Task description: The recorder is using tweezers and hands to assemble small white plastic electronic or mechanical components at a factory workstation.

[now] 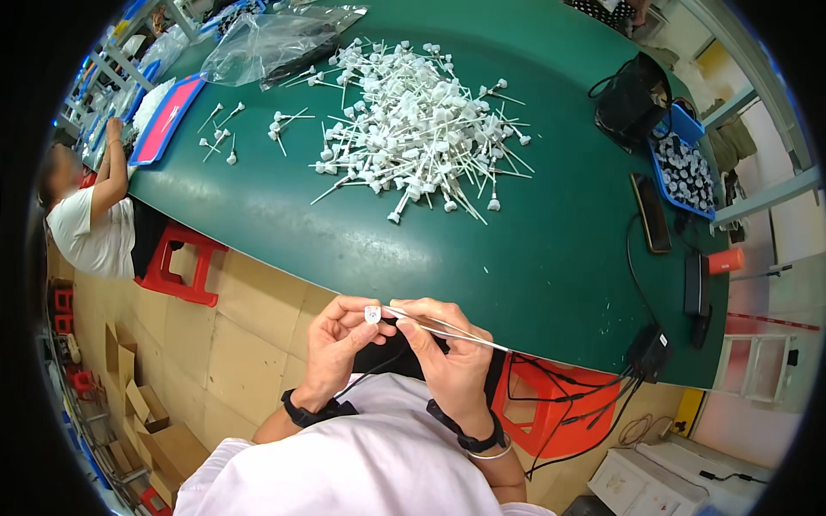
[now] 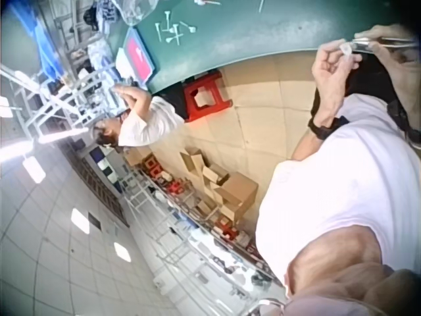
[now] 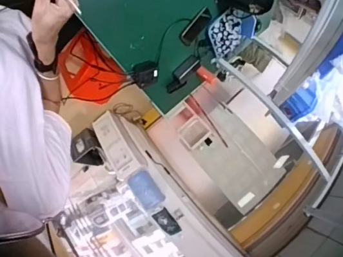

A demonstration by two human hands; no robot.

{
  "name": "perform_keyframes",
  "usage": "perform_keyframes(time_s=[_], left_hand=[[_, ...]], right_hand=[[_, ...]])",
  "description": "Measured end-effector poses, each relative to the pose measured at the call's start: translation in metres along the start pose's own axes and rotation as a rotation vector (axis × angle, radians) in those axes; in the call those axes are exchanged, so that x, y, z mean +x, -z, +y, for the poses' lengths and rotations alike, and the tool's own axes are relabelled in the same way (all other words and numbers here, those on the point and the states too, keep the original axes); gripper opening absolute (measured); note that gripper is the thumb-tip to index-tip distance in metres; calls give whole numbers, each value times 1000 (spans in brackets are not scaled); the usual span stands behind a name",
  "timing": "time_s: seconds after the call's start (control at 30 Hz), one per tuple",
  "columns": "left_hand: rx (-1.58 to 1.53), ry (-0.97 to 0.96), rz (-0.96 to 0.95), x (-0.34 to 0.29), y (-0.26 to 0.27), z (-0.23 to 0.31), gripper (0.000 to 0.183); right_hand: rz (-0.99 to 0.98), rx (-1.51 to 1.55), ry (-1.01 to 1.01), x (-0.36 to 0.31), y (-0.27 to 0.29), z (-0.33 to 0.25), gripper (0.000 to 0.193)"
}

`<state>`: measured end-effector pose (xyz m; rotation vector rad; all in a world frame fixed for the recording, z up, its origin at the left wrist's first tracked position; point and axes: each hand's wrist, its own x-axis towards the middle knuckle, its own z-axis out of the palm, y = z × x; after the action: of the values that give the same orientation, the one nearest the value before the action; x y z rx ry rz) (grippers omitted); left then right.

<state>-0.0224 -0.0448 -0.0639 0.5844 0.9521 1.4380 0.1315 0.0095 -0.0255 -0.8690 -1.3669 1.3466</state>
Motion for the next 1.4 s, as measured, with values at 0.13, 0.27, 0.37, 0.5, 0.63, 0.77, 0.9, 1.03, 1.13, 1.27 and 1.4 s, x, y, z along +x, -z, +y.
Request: perform_keyframes(time_s=[0.13, 0.27, 0.37, 0.5, 0.63, 0.77, 0.9, 1.03, 1.13, 1.27, 1.4], left_hand=[[14, -27, 6, 0, 0, -2, 28], [28, -34, 11, -1, 2, -4, 30], [27, -45, 8, -1, 0, -4, 31], [30, -56, 9, -2, 0, -5, 30], [18, -87, -21, -1, -1, -5, 30], [34, -85, -8, -1, -2, -5, 30], [21, -79, 19, -1, -6, -4, 30], [34, -89, -3, -2, -3, -7, 30], [21, -106, 36, -1, -7, -7, 30], [31, -90, 44, -2, -6, -6, 30], [31, -87, 49, -2, -5, -7, 29]], right_hand=[[26, 35, 4, -2, -3, 12, 14], [47, 93, -35, -5, -5, 14, 16], [31, 82, -19, -6, -9, 17, 16], [0, 101, -49, -7, -10, 17, 16], [2, 146, -79, -9, -10, 15, 15], [-2, 143, -71, -9, -10, 16, 16], [7, 148, -85, -9, -10, 15, 16], [14, 131, -88, -9, -9, 15, 15], [14, 127, -72, -9, -10, 16, 15], [6, 132, -55, -8, -11, 16, 15], [6, 111, -52, -7, -12, 16, 14]])
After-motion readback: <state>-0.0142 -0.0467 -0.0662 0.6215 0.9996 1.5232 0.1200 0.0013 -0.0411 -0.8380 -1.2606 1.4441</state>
